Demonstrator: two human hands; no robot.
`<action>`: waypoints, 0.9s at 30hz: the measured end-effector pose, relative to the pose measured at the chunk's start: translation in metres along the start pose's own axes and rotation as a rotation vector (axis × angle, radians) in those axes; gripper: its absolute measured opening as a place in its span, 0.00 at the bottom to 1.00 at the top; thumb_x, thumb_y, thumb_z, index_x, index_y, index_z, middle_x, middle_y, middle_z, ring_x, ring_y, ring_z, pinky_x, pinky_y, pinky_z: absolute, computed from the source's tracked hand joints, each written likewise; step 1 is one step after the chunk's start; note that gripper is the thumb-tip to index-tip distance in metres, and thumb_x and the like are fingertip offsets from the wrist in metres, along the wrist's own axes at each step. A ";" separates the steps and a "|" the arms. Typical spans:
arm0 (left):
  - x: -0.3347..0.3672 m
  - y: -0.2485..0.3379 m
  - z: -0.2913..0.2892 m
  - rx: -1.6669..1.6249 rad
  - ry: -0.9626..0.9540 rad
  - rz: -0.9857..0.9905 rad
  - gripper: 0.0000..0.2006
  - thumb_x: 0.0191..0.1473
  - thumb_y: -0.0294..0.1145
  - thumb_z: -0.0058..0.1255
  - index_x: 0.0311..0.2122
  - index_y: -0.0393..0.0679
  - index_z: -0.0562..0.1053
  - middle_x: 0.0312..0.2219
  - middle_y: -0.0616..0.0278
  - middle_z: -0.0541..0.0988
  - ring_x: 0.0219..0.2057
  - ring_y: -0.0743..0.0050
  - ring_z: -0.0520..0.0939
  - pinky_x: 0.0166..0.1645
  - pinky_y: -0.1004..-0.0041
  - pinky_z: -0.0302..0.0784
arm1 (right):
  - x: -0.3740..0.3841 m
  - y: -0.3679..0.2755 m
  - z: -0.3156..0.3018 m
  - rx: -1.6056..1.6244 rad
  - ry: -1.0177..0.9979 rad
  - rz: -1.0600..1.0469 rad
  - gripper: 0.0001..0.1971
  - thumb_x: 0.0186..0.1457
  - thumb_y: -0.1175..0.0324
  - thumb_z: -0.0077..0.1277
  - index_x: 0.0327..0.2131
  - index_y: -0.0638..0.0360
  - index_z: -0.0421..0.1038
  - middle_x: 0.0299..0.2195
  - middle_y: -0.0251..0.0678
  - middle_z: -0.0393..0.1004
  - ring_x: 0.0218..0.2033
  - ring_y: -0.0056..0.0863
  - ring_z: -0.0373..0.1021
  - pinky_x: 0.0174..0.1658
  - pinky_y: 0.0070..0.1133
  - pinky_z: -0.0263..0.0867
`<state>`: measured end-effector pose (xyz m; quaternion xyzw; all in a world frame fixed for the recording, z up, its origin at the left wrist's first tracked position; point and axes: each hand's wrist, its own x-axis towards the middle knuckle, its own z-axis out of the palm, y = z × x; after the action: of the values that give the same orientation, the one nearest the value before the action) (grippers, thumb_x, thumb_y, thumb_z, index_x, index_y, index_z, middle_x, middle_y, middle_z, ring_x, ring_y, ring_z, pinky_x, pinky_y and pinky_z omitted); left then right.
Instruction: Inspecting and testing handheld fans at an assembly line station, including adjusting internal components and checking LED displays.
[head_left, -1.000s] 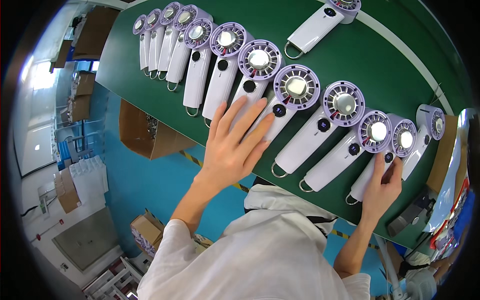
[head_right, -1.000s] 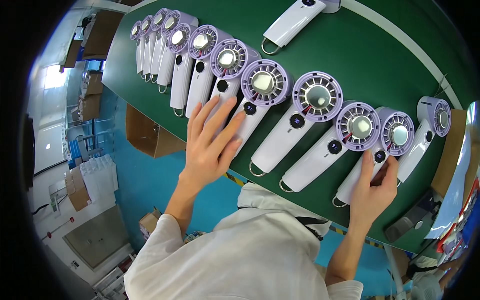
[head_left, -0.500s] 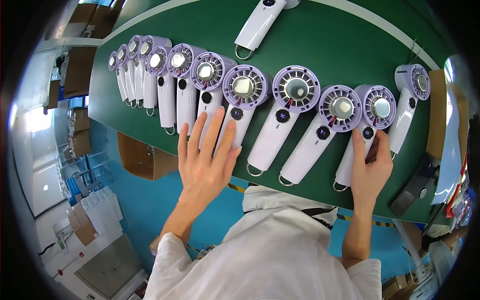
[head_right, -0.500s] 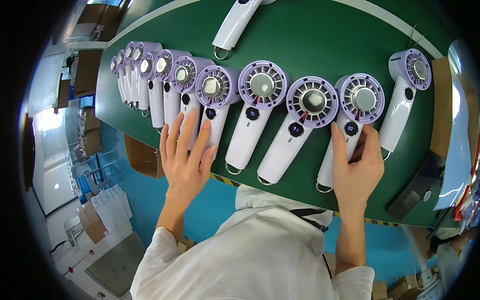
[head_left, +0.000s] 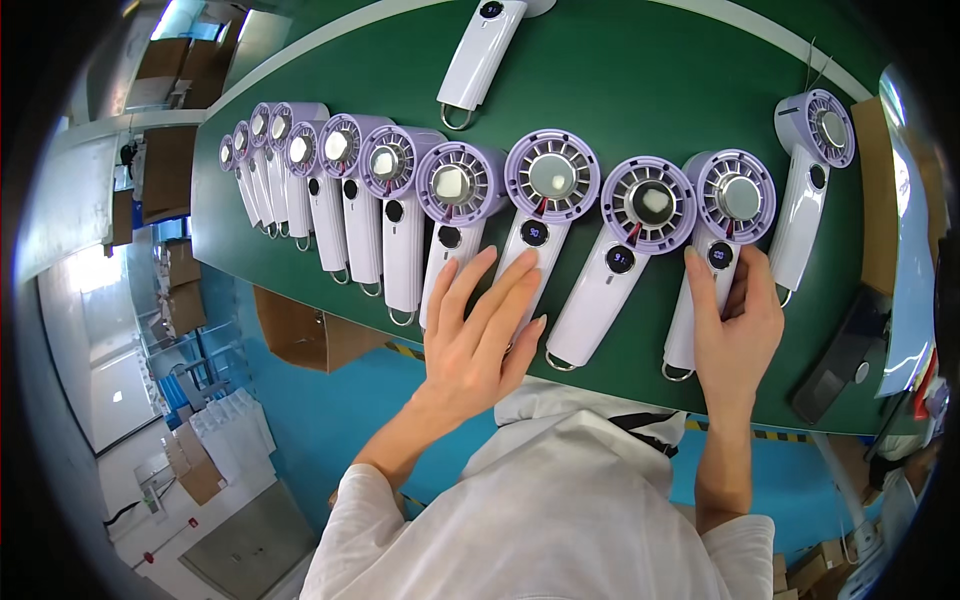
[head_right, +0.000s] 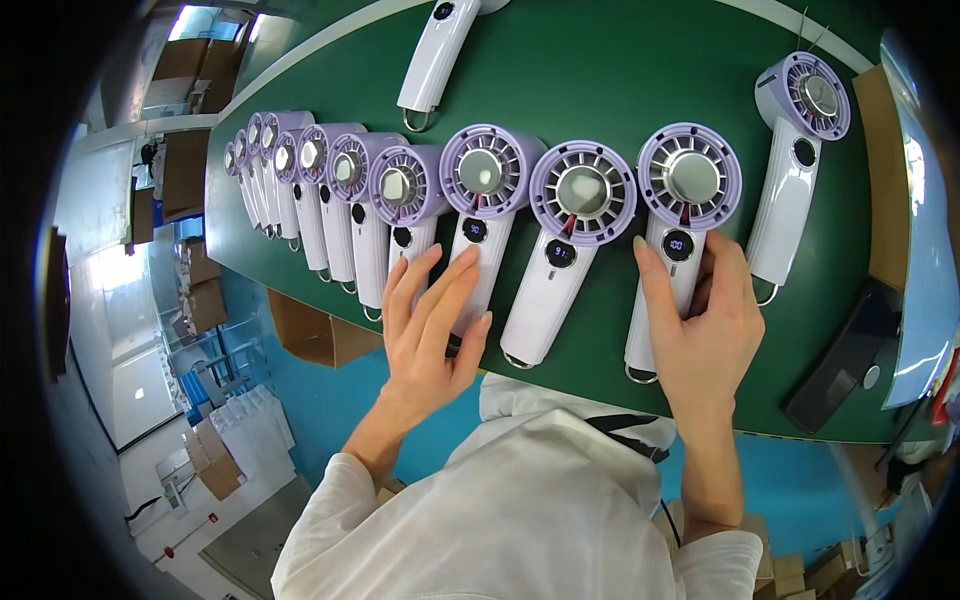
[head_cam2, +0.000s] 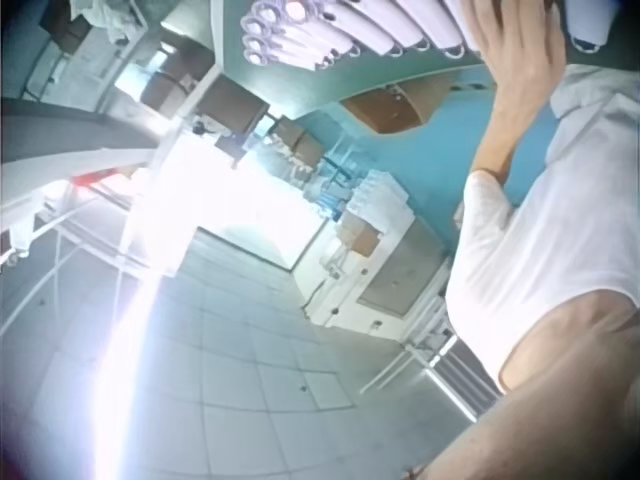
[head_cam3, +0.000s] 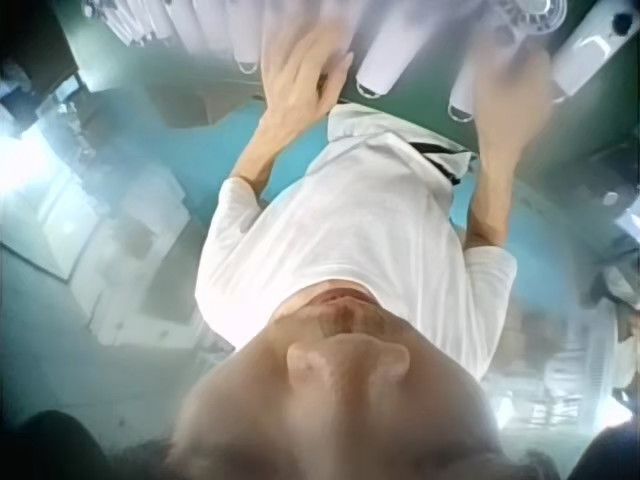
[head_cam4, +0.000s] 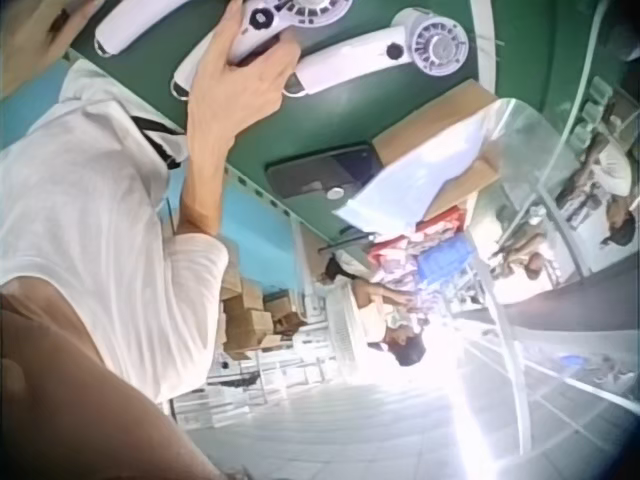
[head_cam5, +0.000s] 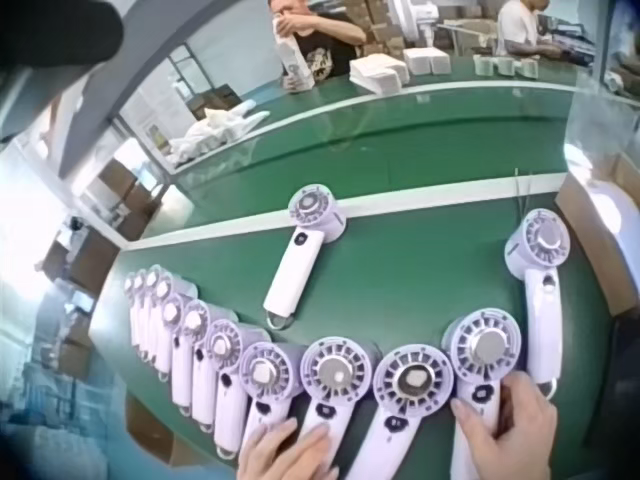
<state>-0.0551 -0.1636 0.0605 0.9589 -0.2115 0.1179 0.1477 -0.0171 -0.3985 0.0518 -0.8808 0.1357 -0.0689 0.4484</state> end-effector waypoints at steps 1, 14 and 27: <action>0.000 0.001 0.001 -0.037 0.010 -0.016 0.23 0.46 0.25 0.57 0.50 0.35 0.71 0.51 0.54 0.76 0.55 0.50 0.71 0.62 0.53 0.59 | 0.000 -0.001 -0.001 -0.012 -0.003 -0.003 0.19 0.49 0.62 0.64 0.39 0.65 0.71 0.26 0.33 0.74 0.19 0.17 0.64 0.23 0.17 0.60; 0.004 0.018 0.005 -0.054 -0.014 0.020 0.23 0.46 0.27 0.58 0.49 0.34 0.73 0.53 0.51 0.74 0.58 0.45 0.67 0.63 0.53 0.55 | 0.000 0.006 0.002 0.088 0.044 -0.083 0.20 0.48 0.61 0.65 0.38 0.65 0.70 0.24 0.37 0.73 0.18 0.22 0.67 0.22 0.19 0.63; 0.012 0.028 0.015 -0.001 -0.145 0.048 0.26 0.50 0.38 0.55 0.56 0.46 0.71 0.60 0.52 0.65 0.61 0.40 0.59 0.63 0.45 0.51 | 0.001 0.004 -0.003 -0.014 0.005 -0.115 0.21 0.48 0.59 0.64 0.38 0.64 0.70 0.27 0.38 0.73 0.21 0.28 0.70 0.23 0.23 0.65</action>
<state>-0.0549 -0.1976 0.0562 0.9595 -0.2447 0.0514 0.1296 -0.0182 -0.4037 0.0505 -0.8900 0.0862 -0.0958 0.4374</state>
